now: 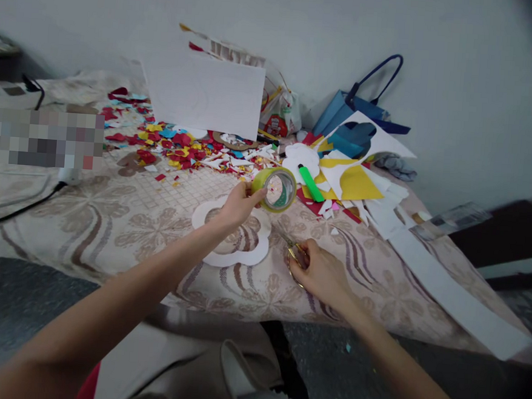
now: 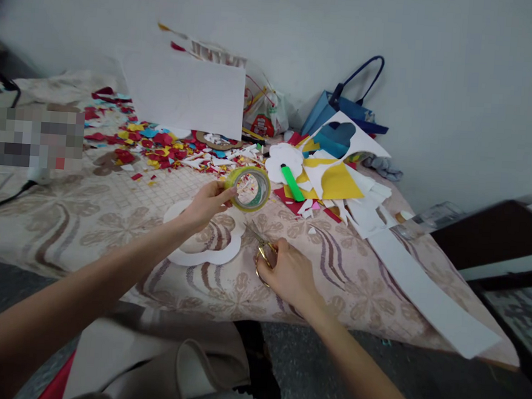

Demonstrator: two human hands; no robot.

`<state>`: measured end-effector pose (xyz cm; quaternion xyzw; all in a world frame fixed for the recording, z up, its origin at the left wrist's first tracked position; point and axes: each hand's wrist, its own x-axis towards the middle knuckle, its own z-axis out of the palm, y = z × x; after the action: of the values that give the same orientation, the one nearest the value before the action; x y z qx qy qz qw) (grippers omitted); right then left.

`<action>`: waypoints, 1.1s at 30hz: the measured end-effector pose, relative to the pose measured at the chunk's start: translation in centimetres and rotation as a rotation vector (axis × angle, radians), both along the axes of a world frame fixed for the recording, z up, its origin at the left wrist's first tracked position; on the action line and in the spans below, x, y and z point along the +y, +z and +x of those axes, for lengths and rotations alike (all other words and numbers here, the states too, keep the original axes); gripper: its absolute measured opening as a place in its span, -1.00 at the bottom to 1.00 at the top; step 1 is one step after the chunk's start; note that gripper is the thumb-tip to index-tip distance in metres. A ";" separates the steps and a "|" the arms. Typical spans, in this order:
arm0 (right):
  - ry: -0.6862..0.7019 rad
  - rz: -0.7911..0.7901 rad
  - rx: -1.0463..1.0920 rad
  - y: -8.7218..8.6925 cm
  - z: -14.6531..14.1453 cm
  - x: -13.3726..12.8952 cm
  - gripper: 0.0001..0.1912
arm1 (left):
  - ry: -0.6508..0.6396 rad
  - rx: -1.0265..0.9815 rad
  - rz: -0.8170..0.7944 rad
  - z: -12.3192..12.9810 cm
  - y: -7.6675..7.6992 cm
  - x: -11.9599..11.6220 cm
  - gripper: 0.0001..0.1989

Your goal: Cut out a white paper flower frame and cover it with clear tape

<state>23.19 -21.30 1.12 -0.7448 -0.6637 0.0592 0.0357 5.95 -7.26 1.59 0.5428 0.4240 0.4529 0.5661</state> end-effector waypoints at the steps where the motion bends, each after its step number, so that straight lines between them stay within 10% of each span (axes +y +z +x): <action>1: -0.009 -0.004 -0.014 0.0 -0.2 0.2 -0.64 | 0.009 -0.006 -0.003 0.0 0.0 0.0 -0.83; 33: 0.063 -0.016 -0.271 0.0 -2.6 2.2 -0.61 | 0.068 -0.064 -0.030 0.0 -1.3 -0.4 -0.77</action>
<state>20.55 -19.11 1.10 -0.7252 -0.6849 -0.0355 -0.0621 5.93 -7.65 0.25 0.5047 0.4305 0.4825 0.5719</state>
